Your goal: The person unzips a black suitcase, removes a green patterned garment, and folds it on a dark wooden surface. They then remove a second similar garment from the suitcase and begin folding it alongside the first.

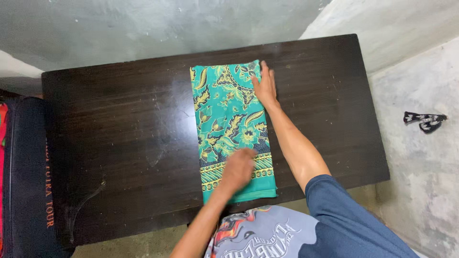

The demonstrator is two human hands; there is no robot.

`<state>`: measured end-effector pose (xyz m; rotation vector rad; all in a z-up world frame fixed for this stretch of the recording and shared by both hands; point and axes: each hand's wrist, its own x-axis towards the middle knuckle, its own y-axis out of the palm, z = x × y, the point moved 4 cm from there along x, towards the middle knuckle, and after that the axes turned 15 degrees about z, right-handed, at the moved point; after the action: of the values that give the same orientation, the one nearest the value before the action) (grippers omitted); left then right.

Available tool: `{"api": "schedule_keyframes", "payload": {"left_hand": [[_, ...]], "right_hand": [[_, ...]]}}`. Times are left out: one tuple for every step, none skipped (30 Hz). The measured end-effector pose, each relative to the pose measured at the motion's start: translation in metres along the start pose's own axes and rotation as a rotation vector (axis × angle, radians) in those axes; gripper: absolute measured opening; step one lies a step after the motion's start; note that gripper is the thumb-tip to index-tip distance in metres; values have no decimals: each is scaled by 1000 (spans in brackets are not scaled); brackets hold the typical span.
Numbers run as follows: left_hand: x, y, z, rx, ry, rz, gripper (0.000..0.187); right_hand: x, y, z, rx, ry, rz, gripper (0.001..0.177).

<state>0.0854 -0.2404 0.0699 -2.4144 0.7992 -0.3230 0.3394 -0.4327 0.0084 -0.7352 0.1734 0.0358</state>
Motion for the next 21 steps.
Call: {"api": "schedule_keyframes", "payload": {"left_hand": [[5, -16, 25, 20, -111, -29, 24], [5, -34, 46, 10, -186, -135, 33], [8, -49, 59, 225, -151, -177, 37], [13, -61, 71, 441, -108, -219, 42], [21, -70, 88, 474, -136, -149, 47], [25, -74, 101, 502, -163, -75, 54], [25, -79, 112, 493, -205, -34, 60], [28, -85, 123, 488, -244, 0, 67], [30, -89, 131, 482, -283, 34, 73], [29, -91, 134, 490, -317, 21, 75], [26, -92, 136, 497, -351, 9, 76], [23, -92, 137, 505, -386, 0, 78], [24, -92, 137, 503, -391, 0, 78], [24, -93, 139, 502, -402, -2, 79], [24, -94, 140, 500, -412, -5, 80], [25, -95, 141, 505, -399, -13, 78], [25, -96, 141, 511, -387, -21, 76], [24, -98, 141, 517, -373, -31, 74], [19, -98, 138, 515, -333, -42, 66], [11, -101, 137, 516, -291, -56, 59], [3, -103, 136, 516, -250, -69, 54]], "right_hand": [[-4, -5, 19, -99, -21, -61, 69], [-11, -5, 35, -200, -36, -119, 72], [-17, 0, 49, -301, -51, -176, 74], [-24, 12, 61, -370, -120, -131, 72], [-34, 27, 70, -439, -189, -84, 69], [-47, 44, 74, -510, -251, -35, 66], [-65, 62, 76, -533, -306, 0, 64], [-79, 78, 79, -557, -366, 30, 62], [-91, 92, 78, -585, -364, 126, 63], [-102, 102, 75, -610, -359, 228, 65], [-108, 102, 72, -586, -370, 261, 66], [-116, 100, 67, -560, -380, 296, 68], [-121, 97, 62, -532, -390, 330, 69], [-119, 93, 58, -560, -368, 331, 69], [-112, 87, 54, -588, -347, 331, 69], [-107, 79, 49, -615, -323, 328, 69], [-104, 70, 42, -617, -290, 303, 66], [-101, 60, 36, -620, -258, 277, 63], [-102, 50, 28, -622, -226, 250, 60], [-109, 41, 22, -673, -256, 223, 61], [-122, 33, 16, -723, -285, 196, 66]]}}
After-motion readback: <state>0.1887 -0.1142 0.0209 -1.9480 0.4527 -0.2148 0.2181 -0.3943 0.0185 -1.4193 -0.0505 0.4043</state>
